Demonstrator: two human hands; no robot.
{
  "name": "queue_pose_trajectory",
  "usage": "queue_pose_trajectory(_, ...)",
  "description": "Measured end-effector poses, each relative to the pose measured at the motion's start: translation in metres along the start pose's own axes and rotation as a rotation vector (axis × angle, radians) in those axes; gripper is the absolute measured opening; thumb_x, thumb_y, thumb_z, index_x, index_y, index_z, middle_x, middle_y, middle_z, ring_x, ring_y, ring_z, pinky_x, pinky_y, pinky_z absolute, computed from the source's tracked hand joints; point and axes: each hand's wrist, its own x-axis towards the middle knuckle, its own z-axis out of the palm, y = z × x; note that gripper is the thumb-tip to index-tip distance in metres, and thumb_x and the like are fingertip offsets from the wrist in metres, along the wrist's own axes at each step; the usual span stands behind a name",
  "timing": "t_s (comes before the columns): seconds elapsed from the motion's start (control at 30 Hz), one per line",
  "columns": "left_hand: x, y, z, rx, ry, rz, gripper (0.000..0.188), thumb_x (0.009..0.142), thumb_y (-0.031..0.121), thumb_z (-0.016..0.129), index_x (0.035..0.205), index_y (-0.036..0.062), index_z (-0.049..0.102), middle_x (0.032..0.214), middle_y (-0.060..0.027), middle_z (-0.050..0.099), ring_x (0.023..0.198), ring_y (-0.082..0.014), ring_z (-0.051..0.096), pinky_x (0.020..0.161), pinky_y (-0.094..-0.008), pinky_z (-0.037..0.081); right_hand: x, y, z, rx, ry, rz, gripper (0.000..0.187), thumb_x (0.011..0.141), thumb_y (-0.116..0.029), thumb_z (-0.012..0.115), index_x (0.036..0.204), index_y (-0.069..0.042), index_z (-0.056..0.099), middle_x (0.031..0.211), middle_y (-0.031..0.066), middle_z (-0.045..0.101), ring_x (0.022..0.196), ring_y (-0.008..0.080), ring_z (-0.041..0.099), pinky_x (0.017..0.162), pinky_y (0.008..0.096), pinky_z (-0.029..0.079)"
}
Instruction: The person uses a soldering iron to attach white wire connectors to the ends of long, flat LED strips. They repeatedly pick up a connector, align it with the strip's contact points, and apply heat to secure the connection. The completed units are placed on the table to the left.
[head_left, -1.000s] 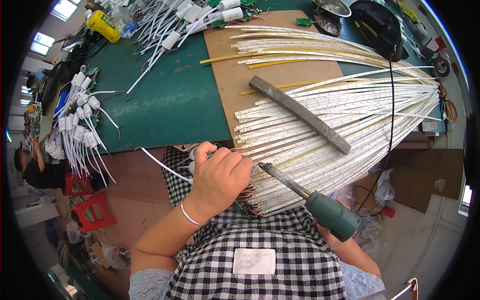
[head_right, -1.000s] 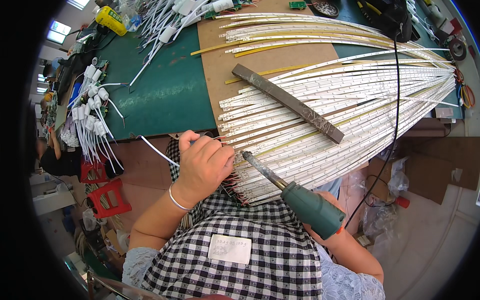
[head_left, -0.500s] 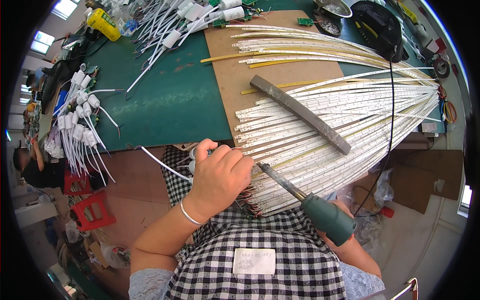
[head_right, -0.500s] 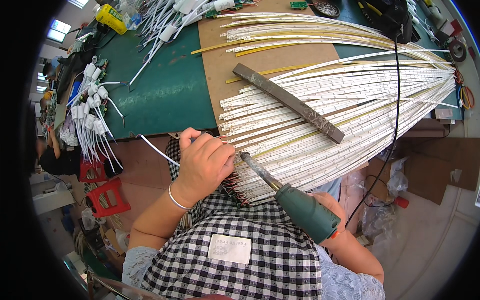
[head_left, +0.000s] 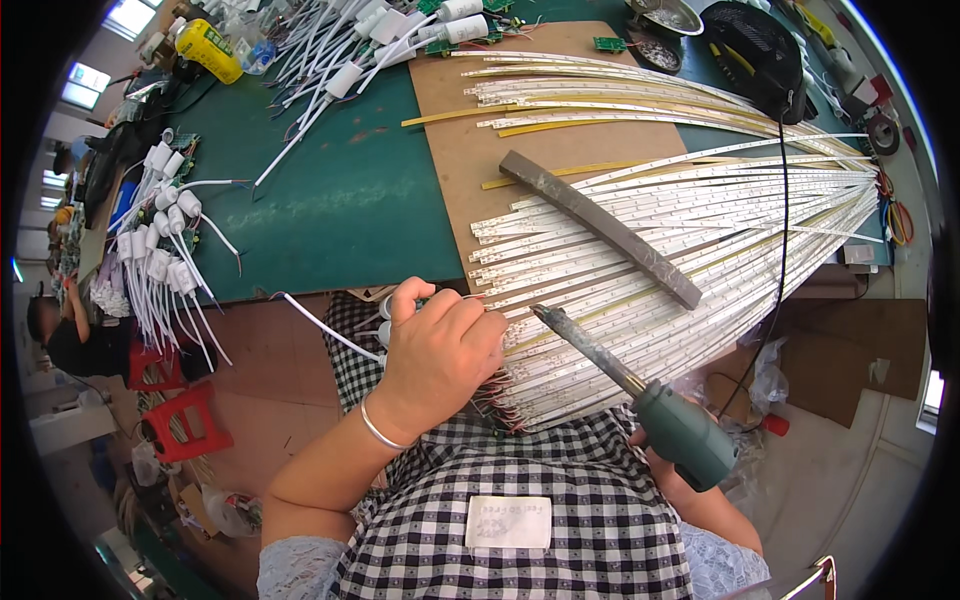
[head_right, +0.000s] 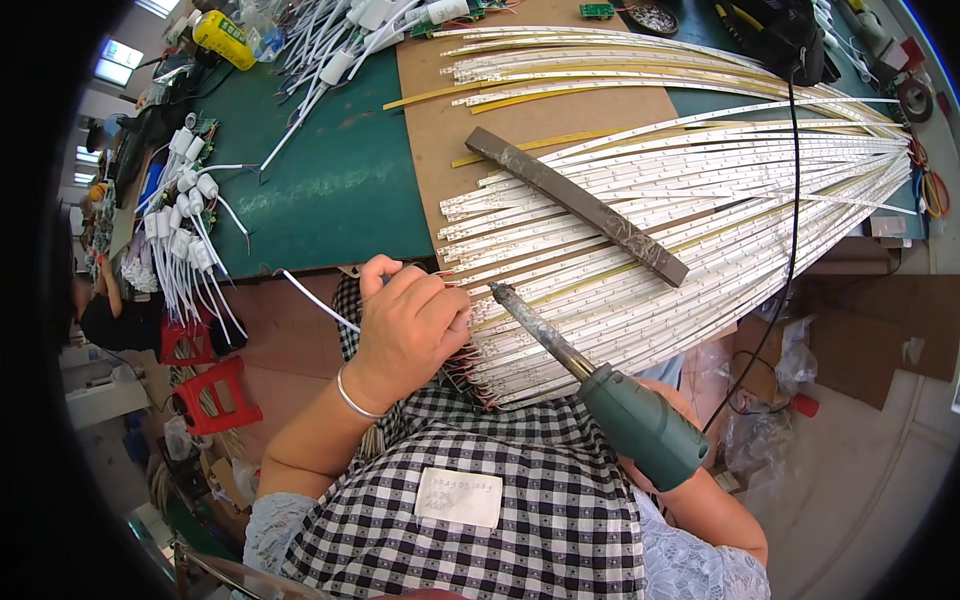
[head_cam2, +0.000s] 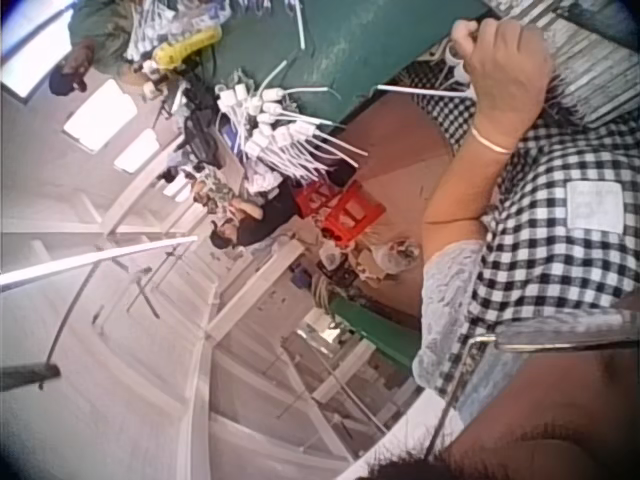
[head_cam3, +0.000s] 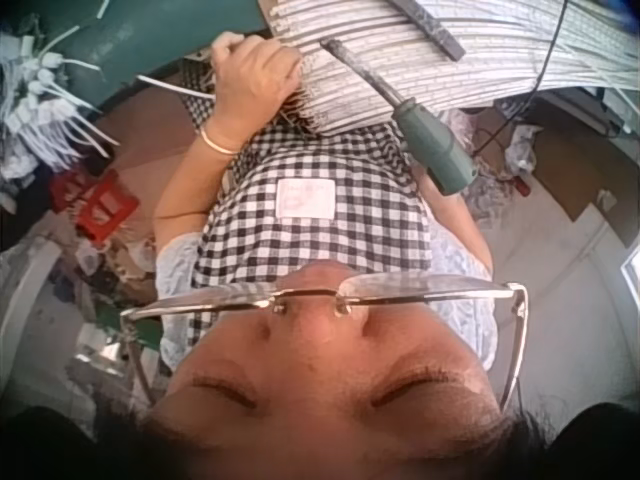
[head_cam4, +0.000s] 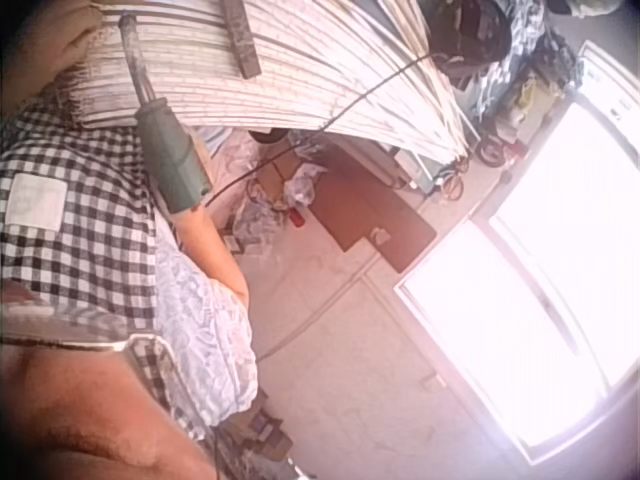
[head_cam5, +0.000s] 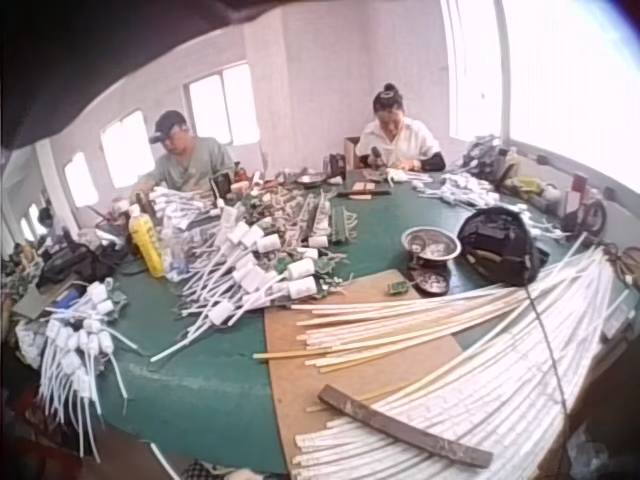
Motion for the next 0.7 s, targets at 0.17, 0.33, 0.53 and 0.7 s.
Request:
queue_pose_trajectory(0.17,0.000,0.000,0.000,0.003,0.002,-0.002,0.016,0.068,0.012,0.072,0.081,0.0124,0.063,0.074,0.0014,0.053,0.071,-0.0153,0.053,0.086,-0.0381,0.034,0.010,-0.016,0.009,-0.533,0.004,-0.142,0.045,0.085,-0.015,0.065,0.122,0.005,0.051,0.111,0.0135,0.063,0.098,0.0212,0.064,0.086,0.0306,0.050)
queue_pose_trajectory(0.33,0.001,0.001,0.000,0.006,0.006,-0.006,0.014,0.070,0.012,0.071,0.081,0.0123,0.063,0.074,0.0013,0.054,0.072,-0.0155,0.054,0.086,-0.0381,0.035,0.011,-0.016,0.013,-0.588,0.066,-0.106,0.034,0.085,-0.015,0.064,0.113,0.003,0.059,0.105,0.0120,0.065,0.094,0.0232,0.064,0.083,0.0317,0.050)
queue_pose_trajectory(0.53,0.003,0.004,0.000,-0.035,0.024,-0.022,0.018,0.067,0.004,0.071,0.076,0.0118,0.059,0.071,0.0001,0.052,0.069,-0.0188,0.054,0.082,-0.0386,0.034,0.015,-0.023,0.014,-0.740,0.062,-0.091,0.022,0.082,-0.010,0.064,0.103,-0.001,0.065,0.098,0.0115,0.066,0.087,0.0285,0.064,0.078,0.0352,0.050)
queue_pose_trajectory(0.7,0.003,0.002,0.001,-0.050,0.031,-0.033,0.018,0.067,0.003,0.071,0.075,0.0120,0.058,0.070,0.0001,0.052,0.070,-0.0191,0.054,0.082,-0.0385,0.034,0.015,-0.022,0.012,-0.776,0.038,-0.146,0.017,0.082,-0.006,0.064,0.098,-0.002,0.066,0.094,0.0117,0.066,0.085,0.0292,0.063,0.076,0.0368,0.050)
